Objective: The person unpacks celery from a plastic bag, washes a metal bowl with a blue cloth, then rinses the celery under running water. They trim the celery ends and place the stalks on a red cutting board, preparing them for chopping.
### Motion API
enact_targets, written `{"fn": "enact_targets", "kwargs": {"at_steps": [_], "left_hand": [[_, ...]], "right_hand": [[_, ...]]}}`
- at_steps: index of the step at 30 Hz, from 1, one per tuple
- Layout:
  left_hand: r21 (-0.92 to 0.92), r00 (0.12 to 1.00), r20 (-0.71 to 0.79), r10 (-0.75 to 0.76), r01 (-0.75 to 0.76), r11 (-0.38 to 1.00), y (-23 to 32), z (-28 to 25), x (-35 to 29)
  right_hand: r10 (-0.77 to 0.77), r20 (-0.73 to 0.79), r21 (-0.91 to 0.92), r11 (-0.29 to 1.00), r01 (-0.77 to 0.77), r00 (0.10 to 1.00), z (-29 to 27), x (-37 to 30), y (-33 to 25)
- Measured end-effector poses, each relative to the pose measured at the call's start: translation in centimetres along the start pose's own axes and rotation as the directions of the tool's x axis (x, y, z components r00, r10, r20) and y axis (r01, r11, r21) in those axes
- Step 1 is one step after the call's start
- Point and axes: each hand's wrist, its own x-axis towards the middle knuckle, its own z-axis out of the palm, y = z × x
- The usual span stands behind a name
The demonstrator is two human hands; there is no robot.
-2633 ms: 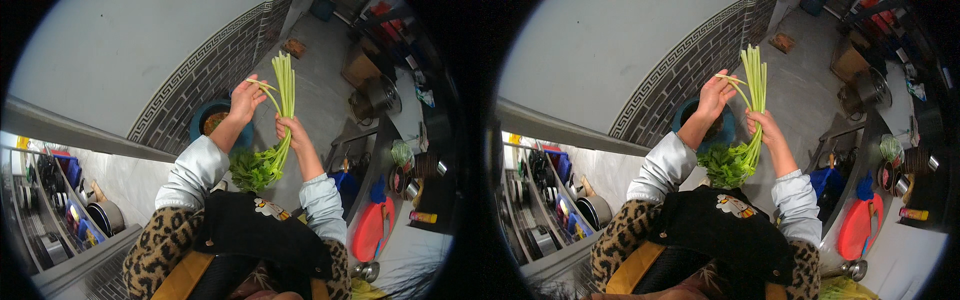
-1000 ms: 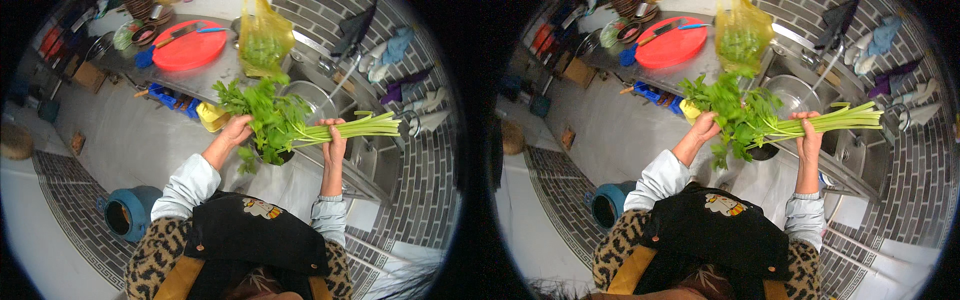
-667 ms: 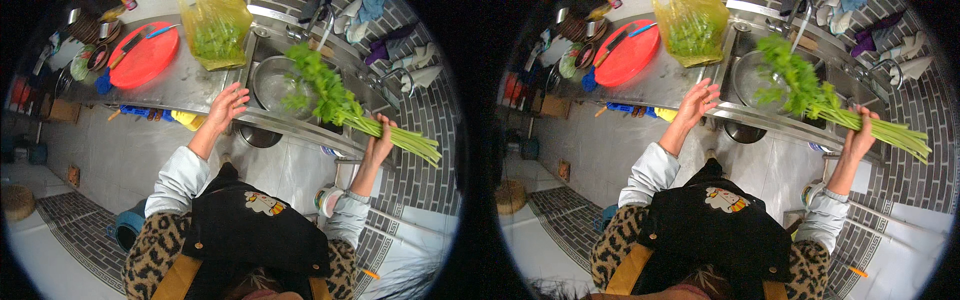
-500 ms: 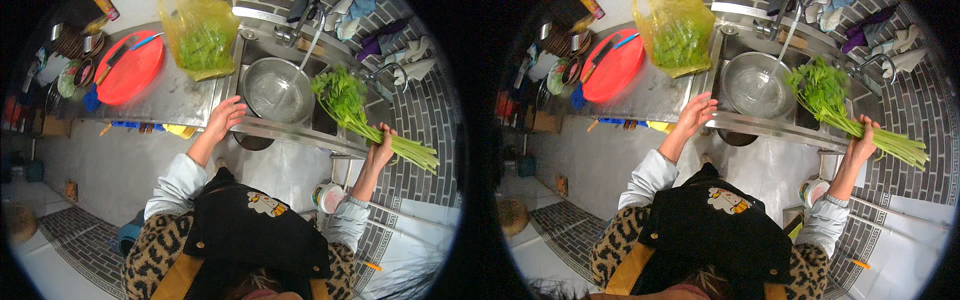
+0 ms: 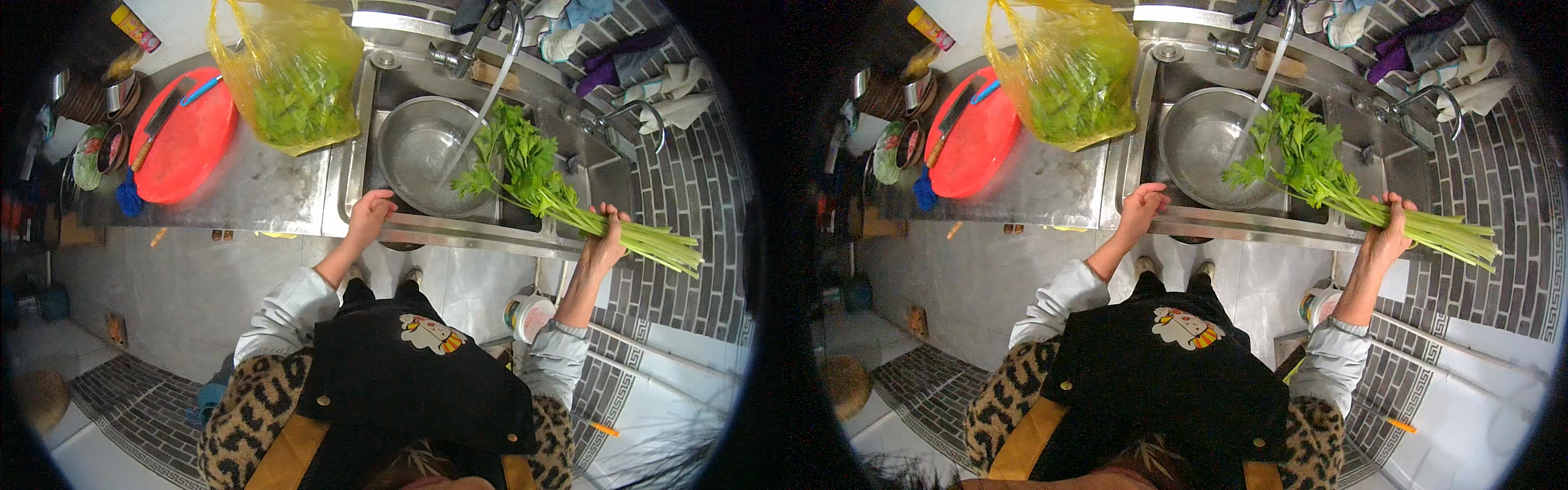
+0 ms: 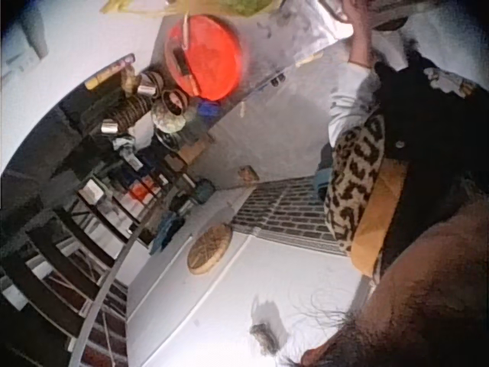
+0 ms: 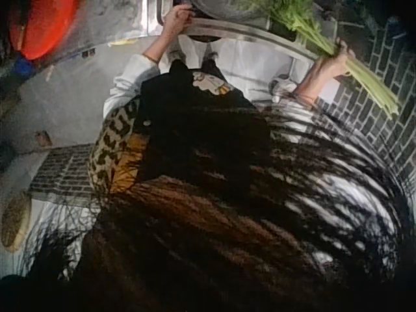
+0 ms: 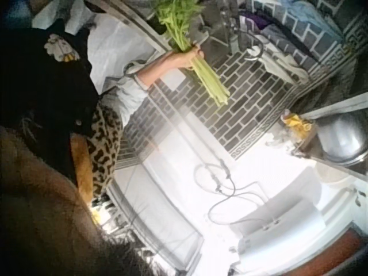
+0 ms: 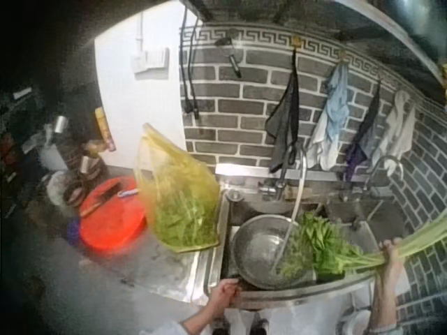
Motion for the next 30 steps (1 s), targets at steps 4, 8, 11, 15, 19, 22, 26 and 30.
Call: {"fn": "enact_targets", "kwargs": {"at_steps": [4,8,11,15,19,22,26,30], "left_hand": [[0.367,0.971,-0.131,0.201,-0.141,0.919,-3.0,1.1,0.6],[0.631,0.906,-0.324,0.273,-0.009,0.776,-4.2,1.7,1.3],[0.741,0.830,-0.377,0.412,0.003,0.672,-4.3,2.3,1.4],[0.787,0.784,-0.359,0.506,-0.036,0.616,-4.3,2.9,1.2],[0.808,0.780,-0.372,0.503,0.006,0.589,-4.6,3.0,1.2],[0.810,0.783,-0.384,0.490,0.029,0.586,-4.7,2.9,1.4],[0.836,0.773,-0.384,0.504,0.059,0.546,-4.7,3.0,1.6],[0.822,0.774,-0.391,0.498,0.050,0.567,-4.3,3.2,1.4]], "right_hand": [[0.005,0.020,0.025,1.000,-0.005,1.000,0.3,2.6,0.6],[0.027,0.075,0.045,0.998,-0.031,0.997,-0.7,5.2,1.3],[0.060,0.064,0.031,0.998,-0.062,0.996,-2.0,7.1,1.6],[0.118,0.065,0.052,0.991,-0.122,0.991,-3.6,8.8,2.4],[0.158,0.049,0.079,0.984,-0.162,0.986,-5.3,9.5,2.7],[0.153,0.029,0.069,0.986,-0.155,0.988,-6.6,9.6,2.3],[0.160,0.004,0.114,0.981,-0.159,0.987,-7.7,9.7,1.8],[0.147,-0.016,0.085,0.986,-0.145,0.989,-8.2,9.9,1.8]]}}
